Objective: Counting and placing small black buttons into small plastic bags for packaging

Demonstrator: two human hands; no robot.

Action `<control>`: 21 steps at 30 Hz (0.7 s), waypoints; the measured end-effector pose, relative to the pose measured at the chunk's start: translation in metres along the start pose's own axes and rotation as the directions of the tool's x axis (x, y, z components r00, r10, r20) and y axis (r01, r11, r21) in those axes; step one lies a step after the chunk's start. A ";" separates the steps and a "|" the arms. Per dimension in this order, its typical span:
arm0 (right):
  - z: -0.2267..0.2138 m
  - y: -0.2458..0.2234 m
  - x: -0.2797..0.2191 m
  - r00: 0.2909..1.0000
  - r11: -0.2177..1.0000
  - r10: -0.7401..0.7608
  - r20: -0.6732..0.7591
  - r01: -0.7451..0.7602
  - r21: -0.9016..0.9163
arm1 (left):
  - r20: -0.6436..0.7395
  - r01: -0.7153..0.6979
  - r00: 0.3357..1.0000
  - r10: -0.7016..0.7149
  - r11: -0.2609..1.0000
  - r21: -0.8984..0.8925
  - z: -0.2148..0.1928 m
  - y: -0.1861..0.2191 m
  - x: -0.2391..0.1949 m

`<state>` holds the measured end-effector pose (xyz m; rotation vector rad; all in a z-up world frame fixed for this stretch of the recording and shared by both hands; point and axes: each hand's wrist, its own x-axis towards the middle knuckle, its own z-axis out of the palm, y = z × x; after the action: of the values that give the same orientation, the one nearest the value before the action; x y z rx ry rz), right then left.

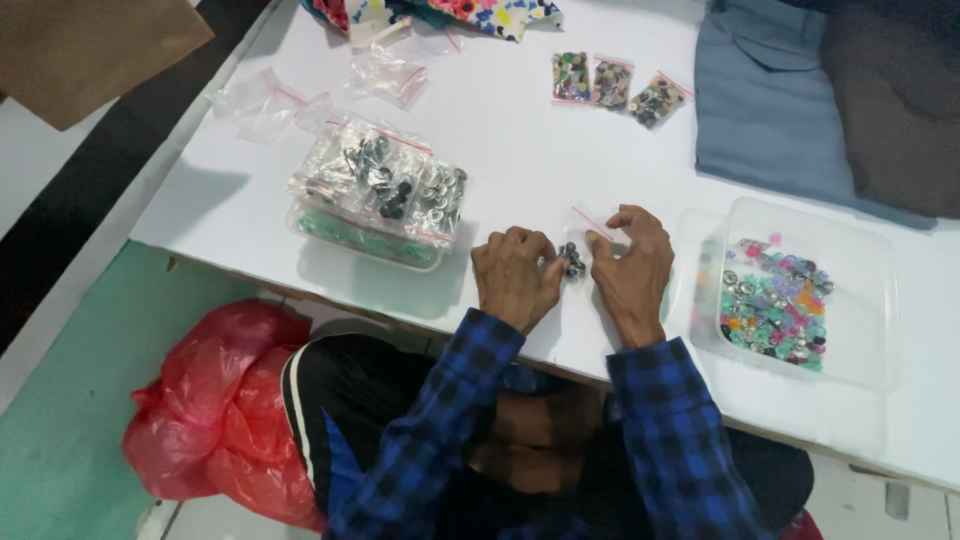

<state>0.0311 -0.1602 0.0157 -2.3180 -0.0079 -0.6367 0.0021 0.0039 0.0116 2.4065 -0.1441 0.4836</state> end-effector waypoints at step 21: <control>-0.023 -0.057 -0.009 0.938 0.611 0.240 0.250 -0.346 0.712 | 0.130 0.327 0.924 -0.360 0.567 -0.756 -0.060 0.028 -0.016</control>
<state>0.0023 -0.1310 0.0625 -1.4836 0.0438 -0.2261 -0.0374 0.0199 0.0644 1.5049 0.1288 0.2066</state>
